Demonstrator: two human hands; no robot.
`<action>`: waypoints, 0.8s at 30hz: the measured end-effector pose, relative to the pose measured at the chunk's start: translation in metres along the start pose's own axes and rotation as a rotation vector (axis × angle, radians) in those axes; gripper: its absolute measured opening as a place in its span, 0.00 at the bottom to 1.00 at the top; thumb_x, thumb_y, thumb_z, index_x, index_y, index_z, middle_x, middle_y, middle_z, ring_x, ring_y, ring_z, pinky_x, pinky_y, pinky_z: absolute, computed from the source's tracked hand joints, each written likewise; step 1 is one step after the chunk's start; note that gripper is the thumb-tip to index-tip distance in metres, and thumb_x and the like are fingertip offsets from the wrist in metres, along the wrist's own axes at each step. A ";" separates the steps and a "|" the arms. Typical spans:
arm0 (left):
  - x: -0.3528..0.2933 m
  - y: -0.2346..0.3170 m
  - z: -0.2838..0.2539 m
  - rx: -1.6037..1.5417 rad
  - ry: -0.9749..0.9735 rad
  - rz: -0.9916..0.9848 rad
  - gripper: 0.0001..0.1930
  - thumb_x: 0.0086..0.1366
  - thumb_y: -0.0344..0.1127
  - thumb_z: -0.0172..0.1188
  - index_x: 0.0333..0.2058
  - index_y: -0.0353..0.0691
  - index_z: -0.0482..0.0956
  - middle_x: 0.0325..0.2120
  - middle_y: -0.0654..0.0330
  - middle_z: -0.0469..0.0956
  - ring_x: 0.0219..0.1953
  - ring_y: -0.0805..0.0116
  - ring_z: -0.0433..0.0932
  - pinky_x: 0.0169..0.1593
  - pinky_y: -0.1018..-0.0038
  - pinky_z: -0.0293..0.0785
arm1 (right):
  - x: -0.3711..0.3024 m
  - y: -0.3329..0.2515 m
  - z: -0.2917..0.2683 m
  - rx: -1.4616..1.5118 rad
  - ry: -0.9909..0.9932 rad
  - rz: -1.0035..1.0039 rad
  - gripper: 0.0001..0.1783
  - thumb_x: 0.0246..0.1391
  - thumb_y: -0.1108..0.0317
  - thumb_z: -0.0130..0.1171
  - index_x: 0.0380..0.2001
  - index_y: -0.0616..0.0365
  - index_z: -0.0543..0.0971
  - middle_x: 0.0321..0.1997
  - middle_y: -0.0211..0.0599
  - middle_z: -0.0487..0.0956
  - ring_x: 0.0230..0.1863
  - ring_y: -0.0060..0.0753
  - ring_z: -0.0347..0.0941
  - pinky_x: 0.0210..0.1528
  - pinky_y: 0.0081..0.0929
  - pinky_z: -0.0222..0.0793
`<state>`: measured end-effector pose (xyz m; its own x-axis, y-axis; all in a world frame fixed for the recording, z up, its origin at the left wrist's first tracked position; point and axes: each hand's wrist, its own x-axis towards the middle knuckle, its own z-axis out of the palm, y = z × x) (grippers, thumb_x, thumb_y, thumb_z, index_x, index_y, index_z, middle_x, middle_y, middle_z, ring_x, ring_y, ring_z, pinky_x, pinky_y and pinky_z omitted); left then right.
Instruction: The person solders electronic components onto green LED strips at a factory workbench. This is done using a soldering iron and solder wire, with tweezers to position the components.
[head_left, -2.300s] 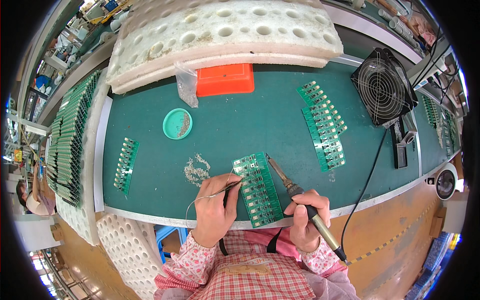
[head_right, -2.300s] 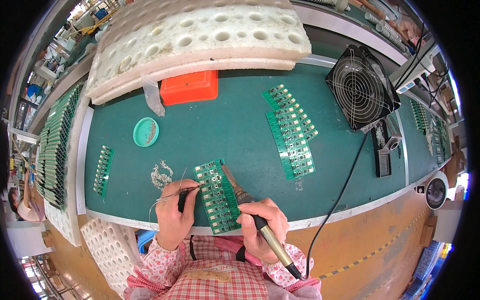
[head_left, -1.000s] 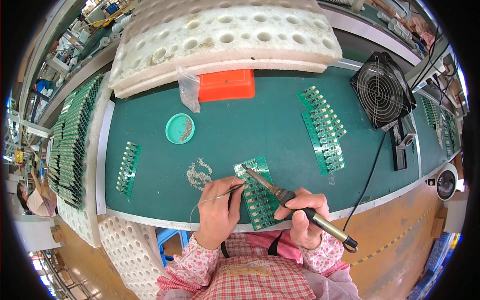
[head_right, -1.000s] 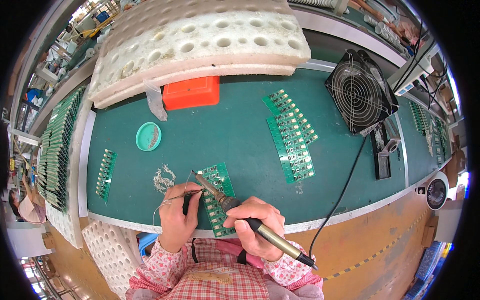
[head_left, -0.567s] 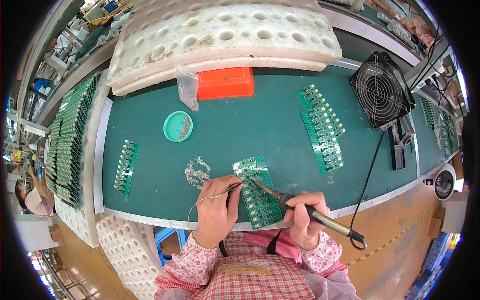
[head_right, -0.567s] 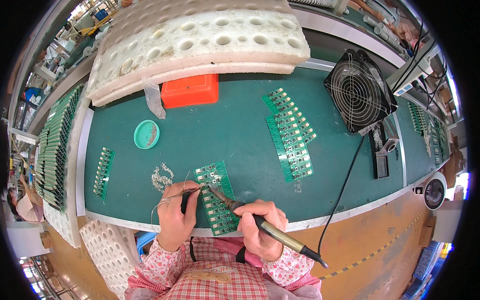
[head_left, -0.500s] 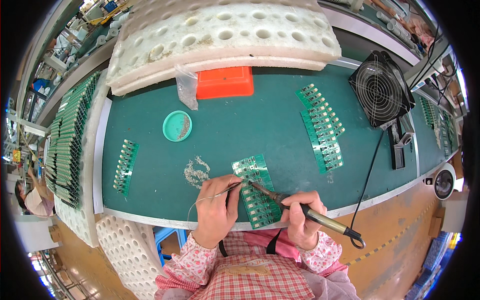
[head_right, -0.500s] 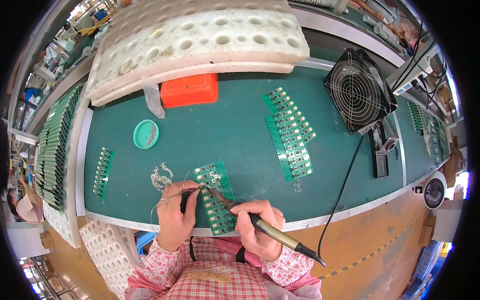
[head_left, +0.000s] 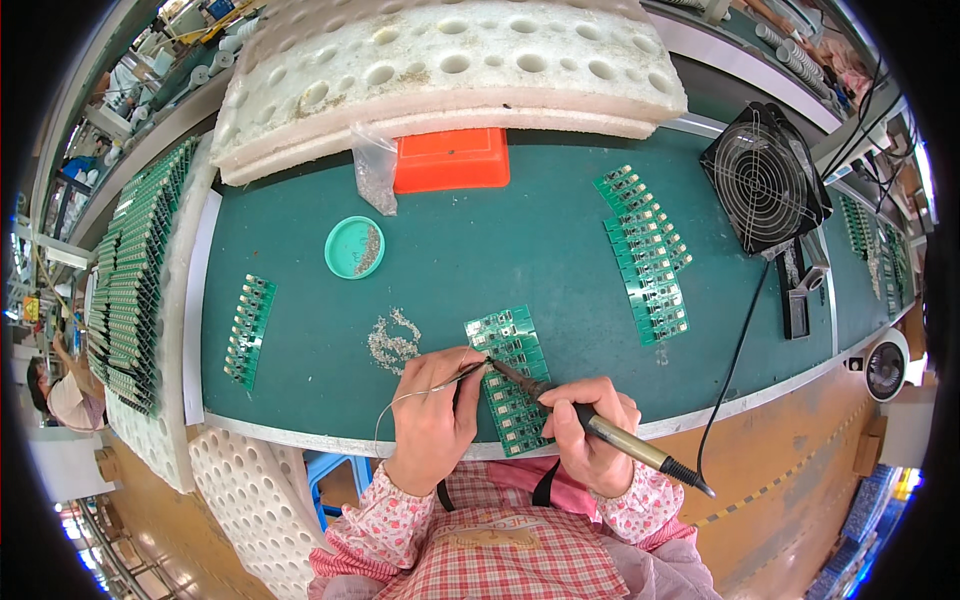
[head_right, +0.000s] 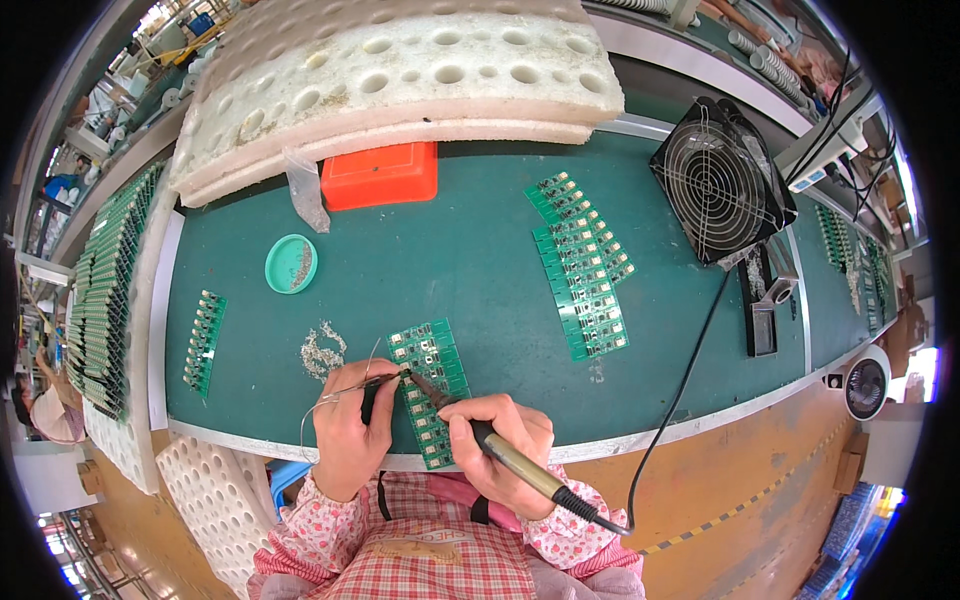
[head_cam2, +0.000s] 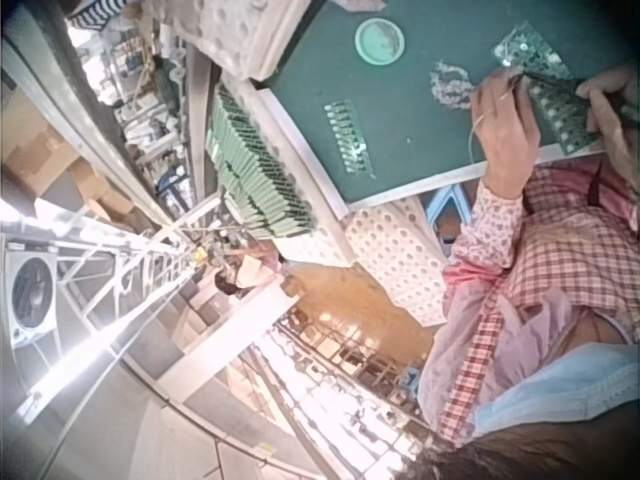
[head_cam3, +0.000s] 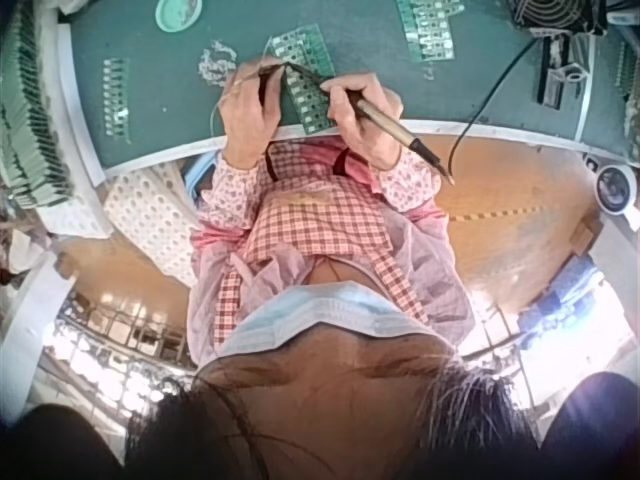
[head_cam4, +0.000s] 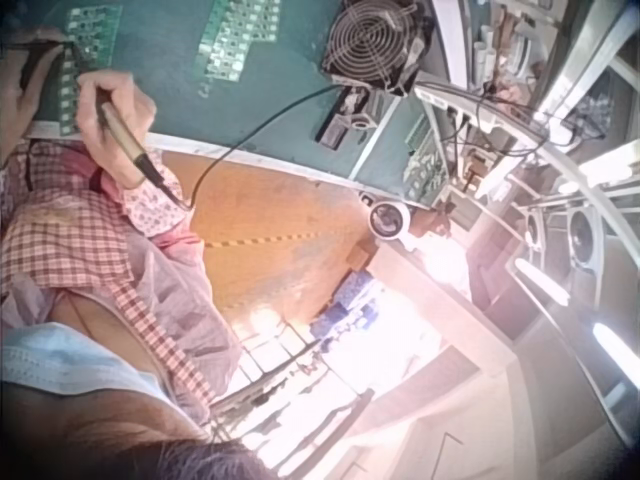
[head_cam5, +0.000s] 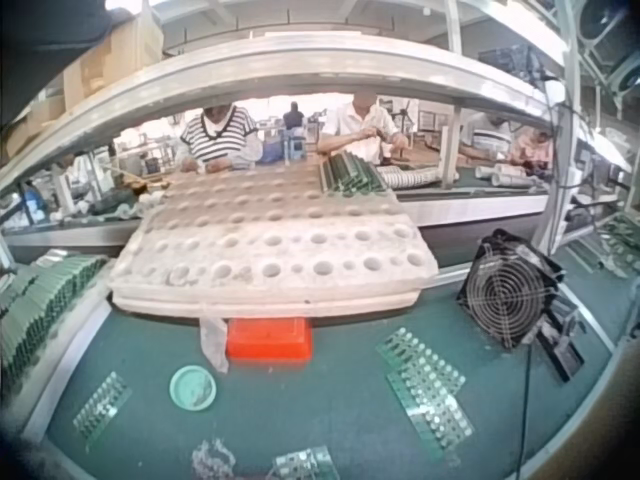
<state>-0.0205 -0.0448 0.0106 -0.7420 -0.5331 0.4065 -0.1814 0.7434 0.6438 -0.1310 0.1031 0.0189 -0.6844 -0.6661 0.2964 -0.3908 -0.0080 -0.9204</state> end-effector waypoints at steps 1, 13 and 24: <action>0.000 0.000 0.000 0.004 0.000 0.000 0.14 0.54 0.18 0.66 0.40 0.36 0.79 0.38 0.57 0.82 0.39 0.55 0.80 0.43 0.65 0.75 | 0.001 0.000 0.001 -0.012 -0.002 -0.052 0.04 0.56 0.75 0.62 0.35 0.59 0.78 0.21 0.34 0.79 0.16 0.28 0.75 0.20 0.25 0.69; 0.002 0.002 0.000 -0.030 0.014 -0.002 0.11 0.58 0.19 0.63 0.39 0.35 0.79 0.37 0.54 0.82 0.38 0.54 0.80 0.42 0.65 0.75 | -0.006 0.004 -0.012 -0.106 0.085 -0.244 0.06 0.50 0.77 0.63 0.33 0.59 0.78 0.19 0.33 0.78 0.14 0.31 0.70 0.17 0.27 0.65; -0.005 0.004 -0.006 -0.091 0.018 -0.112 0.10 0.58 0.20 0.64 0.39 0.34 0.79 0.38 0.55 0.82 0.38 0.55 0.80 0.42 0.66 0.75 | -0.030 0.008 -0.018 -0.035 0.155 -0.009 0.04 0.58 0.73 0.59 0.37 0.61 0.77 0.16 0.30 0.75 0.17 0.26 0.73 0.23 0.24 0.68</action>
<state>-0.0137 -0.0418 0.0145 -0.7084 -0.6187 0.3398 -0.2025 0.6393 0.7418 -0.1246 0.1364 0.0072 -0.7668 -0.5427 0.3427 -0.4166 0.0145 -0.9090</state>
